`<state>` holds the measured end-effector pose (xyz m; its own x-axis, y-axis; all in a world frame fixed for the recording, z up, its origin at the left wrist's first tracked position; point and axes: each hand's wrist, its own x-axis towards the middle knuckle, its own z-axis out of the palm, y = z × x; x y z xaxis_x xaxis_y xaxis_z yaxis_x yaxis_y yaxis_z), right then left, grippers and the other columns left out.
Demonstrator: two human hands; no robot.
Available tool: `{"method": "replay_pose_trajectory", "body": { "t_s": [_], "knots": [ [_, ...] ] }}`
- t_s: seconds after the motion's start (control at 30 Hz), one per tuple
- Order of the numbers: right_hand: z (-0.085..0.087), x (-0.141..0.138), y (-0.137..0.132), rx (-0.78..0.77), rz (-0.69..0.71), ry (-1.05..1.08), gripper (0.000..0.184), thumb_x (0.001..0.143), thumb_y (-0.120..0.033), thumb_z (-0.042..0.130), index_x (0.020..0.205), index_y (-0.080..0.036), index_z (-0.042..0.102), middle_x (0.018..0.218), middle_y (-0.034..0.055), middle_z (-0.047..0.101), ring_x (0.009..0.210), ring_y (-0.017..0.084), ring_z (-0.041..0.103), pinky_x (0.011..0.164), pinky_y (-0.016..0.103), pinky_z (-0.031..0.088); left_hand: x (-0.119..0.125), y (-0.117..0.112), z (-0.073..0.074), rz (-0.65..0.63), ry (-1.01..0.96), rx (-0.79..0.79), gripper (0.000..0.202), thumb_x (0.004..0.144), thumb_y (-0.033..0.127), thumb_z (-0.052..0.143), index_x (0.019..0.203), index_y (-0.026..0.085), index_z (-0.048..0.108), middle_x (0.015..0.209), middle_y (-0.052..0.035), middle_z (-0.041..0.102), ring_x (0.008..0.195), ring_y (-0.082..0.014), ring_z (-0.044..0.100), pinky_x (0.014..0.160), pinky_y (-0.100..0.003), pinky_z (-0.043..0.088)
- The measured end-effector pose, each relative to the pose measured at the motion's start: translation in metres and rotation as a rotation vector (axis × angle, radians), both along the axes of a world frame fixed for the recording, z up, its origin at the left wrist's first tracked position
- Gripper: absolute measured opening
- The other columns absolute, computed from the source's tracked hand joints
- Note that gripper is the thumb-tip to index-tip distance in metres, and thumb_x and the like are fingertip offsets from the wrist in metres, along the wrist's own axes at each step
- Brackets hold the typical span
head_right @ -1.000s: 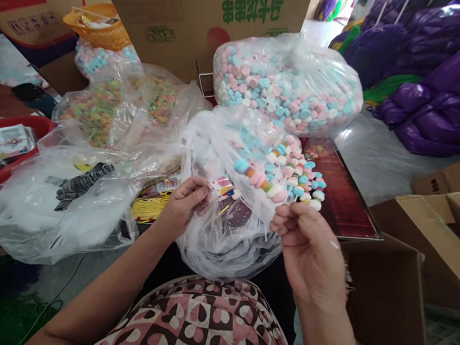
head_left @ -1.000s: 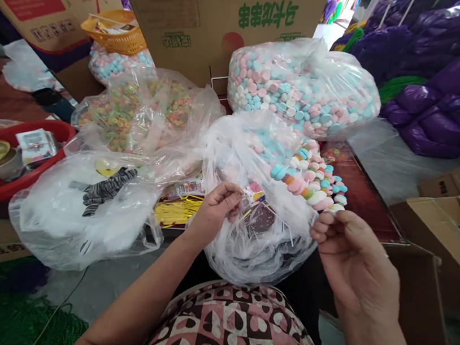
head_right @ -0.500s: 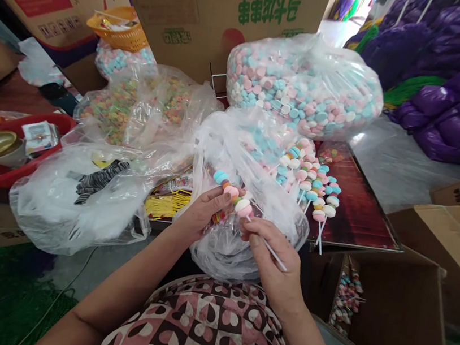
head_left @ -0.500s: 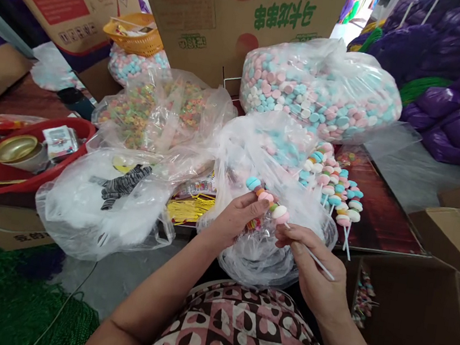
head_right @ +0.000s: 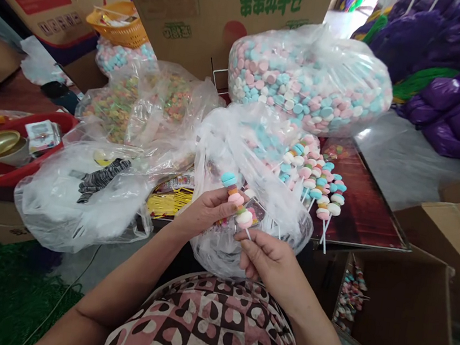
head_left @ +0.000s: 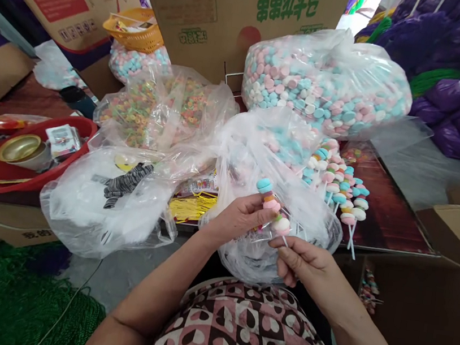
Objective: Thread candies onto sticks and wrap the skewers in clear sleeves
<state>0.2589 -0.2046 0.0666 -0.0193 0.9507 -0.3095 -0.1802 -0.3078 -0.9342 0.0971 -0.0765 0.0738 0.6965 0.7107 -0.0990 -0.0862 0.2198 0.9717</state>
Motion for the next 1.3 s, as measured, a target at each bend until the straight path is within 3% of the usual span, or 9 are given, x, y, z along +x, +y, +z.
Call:
{"method": "replay_pose_trajectory", "body": {
  "t_s": [0.13, 0.23, 0.3, 0.47, 0.63, 0.87, 1.07, 1.2, 1.3],
  "knots": [
    [-0.002, -0.001, 0.007, 0.048, -0.239, 0.020, 0.031, 0.080, -0.048, 0.076, 0.085, -0.018, 0.072, 0.067, -0.0003, 0.063, 0.048, 0.006, 0.045, 0.044, 0.019, 0.035, -0.009, 0.002, -0.009, 0.026, -0.011, 0.024, 0.053, 0.080, 0.056, 0.072, 0.116, 0.018, 0.067, 0.064, 0.0054, 0.051, 0.053, -0.0059, 0.036, 0.052, -0.020, 0.030],
    [-0.004, 0.001, 0.014, 0.085, -0.425, 0.019, 0.027, 0.078, -0.044, 0.078, 0.088, -0.019, 0.072, 0.061, -0.0042, 0.052, 0.045, 0.004, 0.032, 0.040, 0.018, 0.020, -0.014, 0.003, -0.012, 0.020, 0.002, 0.074, 0.049, 0.082, 0.057, 0.069, 0.109, 0.016, 0.069, 0.060, 0.0063, 0.044, 0.052, -0.0057, 0.033, 0.050, -0.020, 0.028],
    [-0.005, -0.001, 0.019, 0.097, -0.480, 0.024, 0.026, 0.078, -0.042, 0.077, 0.089, -0.019, 0.073, 0.060, -0.0048, 0.048, 0.045, 0.005, 0.030, 0.041, 0.019, 0.017, -0.014, 0.001, -0.011, -0.010, 0.010, 0.100, 0.047, 0.082, 0.057, 0.069, 0.104, 0.015, 0.070, 0.060, 0.0059, 0.045, 0.051, -0.0059, 0.035, 0.050, -0.020, 0.028],
    [-0.011, -0.010, 0.025, 0.229, -0.495, -0.048, 0.023, 0.085, -0.041, 0.071, 0.094, -0.020, 0.075, 0.064, -0.0026, 0.054, 0.053, 0.008, 0.041, 0.047, 0.022, 0.028, -0.010, -0.003, -0.007, -0.068, 0.038, 0.114, 0.045, 0.078, 0.055, 0.072, 0.097, 0.015, 0.069, 0.064, 0.0038, 0.055, 0.051, -0.0066, 0.042, 0.049, -0.020, 0.034],
    [-0.013, -0.009, 0.023, 0.326, -0.472, -0.123, 0.019, 0.087, -0.038, 0.070, 0.094, -0.021, 0.076, 0.063, -0.0034, 0.053, 0.056, 0.009, 0.043, 0.050, 0.023, 0.033, -0.011, -0.002, -0.010, -0.085, 0.039, 0.104, 0.043, 0.076, 0.053, 0.074, 0.096, 0.015, 0.068, 0.056, 0.0068, 0.047, 0.048, -0.0061, 0.041, 0.046, -0.018, 0.034],
    [-0.005, -0.009, 0.023, 0.201, -0.377, 0.115, 0.027, 0.079, -0.045, 0.077, 0.089, -0.021, 0.073, 0.053, -0.0037, 0.058, 0.044, 0.009, 0.049, 0.039, 0.020, 0.032, -0.008, -0.001, -0.019, -0.043, 0.103, 0.164, 0.043, 0.076, 0.052, 0.075, 0.099, 0.016, 0.069, 0.056, 0.0069, 0.049, 0.048, -0.0067, 0.043, 0.047, -0.019, 0.036],
    [-0.012, -0.009, 0.025, 0.175, -0.252, 0.095, 0.028, 0.079, -0.045, 0.077, 0.093, -0.020, 0.076, 0.069, 0.0026, 0.073, 0.057, 0.016, 0.067, 0.049, 0.026, 0.052, -0.005, 0.000, -0.019, 0.010, 0.174, 0.316, 0.035, 0.083, 0.049, 0.067, 0.097, 0.017, 0.069, 0.059, 0.0063, 0.051, 0.052, -0.0075, 0.041, 0.052, -0.022, 0.032],
    [-0.018, -0.005, 0.027, 0.255, -0.423, 0.015, 0.026, 0.081, -0.043, 0.077, 0.095, -0.022, 0.077, 0.075, 0.0019, 0.076, 0.062, 0.017, 0.071, 0.060, 0.031, 0.059, -0.009, 0.001, -0.015, -0.040, 0.239, 0.345, 0.035, 0.084, 0.047, 0.068, 0.102, 0.017, 0.067, 0.072, 0.0035, 0.058, 0.063, -0.0094, 0.047, 0.061, -0.023, 0.036],
    [-0.019, -0.001, 0.025, 0.318, -0.508, -0.048, 0.022, 0.082, -0.040, 0.077, 0.096, -0.023, 0.078, 0.081, 0.0012, 0.077, 0.065, 0.018, 0.073, 0.064, 0.032, 0.061, -0.014, 0.003, -0.013, -0.061, 0.270, 0.328, 0.030, 0.082, 0.044, 0.069, 0.092, 0.016, 0.066, 0.079, 0.0017, 0.061, 0.073, -0.0111, 0.051, 0.069, -0.023, 0.039]
  ]
}}
